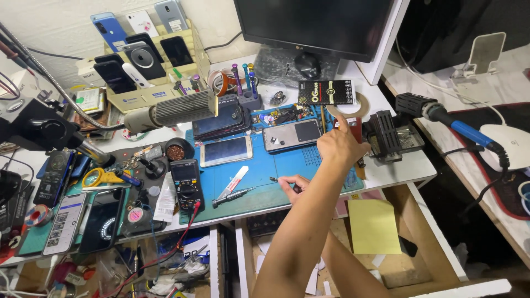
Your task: Repairing a mobile phone by inspecting and assembling internal components like the battery and circuit board
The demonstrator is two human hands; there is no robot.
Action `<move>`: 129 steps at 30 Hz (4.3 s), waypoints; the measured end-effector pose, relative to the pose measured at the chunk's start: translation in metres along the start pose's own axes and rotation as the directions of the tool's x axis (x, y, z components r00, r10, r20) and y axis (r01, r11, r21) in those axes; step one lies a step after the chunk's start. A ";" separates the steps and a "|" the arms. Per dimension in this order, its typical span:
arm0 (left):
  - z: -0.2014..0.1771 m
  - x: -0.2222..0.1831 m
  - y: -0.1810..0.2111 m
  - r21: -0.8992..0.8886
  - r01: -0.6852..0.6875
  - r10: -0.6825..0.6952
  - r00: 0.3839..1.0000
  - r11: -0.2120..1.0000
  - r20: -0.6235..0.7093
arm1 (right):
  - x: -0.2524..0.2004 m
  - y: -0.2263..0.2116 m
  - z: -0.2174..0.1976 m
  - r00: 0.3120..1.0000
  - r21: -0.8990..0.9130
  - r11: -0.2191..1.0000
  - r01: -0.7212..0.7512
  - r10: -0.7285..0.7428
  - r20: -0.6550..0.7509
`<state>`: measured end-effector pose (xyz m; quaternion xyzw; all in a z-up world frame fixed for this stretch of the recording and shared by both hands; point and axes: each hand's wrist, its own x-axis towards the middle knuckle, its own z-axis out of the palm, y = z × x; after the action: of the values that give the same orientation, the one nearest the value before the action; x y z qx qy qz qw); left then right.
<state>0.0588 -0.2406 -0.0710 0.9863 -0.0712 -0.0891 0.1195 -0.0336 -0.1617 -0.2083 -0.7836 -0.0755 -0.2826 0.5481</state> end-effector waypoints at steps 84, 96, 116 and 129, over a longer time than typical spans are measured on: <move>0.013 -0.182 -0.241 -0.784 -0.487 -0.197 0.786 0.384 -0.585 | -0.001 -0.080 -0.001 0.875 0.585 0.661 -0.471 0.435 0.212; 0.013 -0.183 -0.240 -0.898 -0.396 -0.242 0.867 0.194 -0.435 | -0.007 -0.063 0.002 0.900 0.551 0.713 -0.433 0.380 0.215; 0.010 -0.186 -0.243 -0.758 -0.513 -0.148 0.781 0.403 -0.607 | -0.003 -0.077 -0.001 0.911 0.550 0.730 -0.405 0.374 0.175; 0.009 -0.185 -0.245 -0.758 -0.534 -0.161 0.767 0.374 -0.621 | -0.002 -0.078 0.001 0.901 0.617 0.664 -0.421 0.384 0.201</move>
<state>-0.0939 0.0224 -0.1111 0.7091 -0.0879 0.2218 0.6635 -0.0689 -0.1305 -0.1458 -0.5497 -0.0081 -0.0896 0.8305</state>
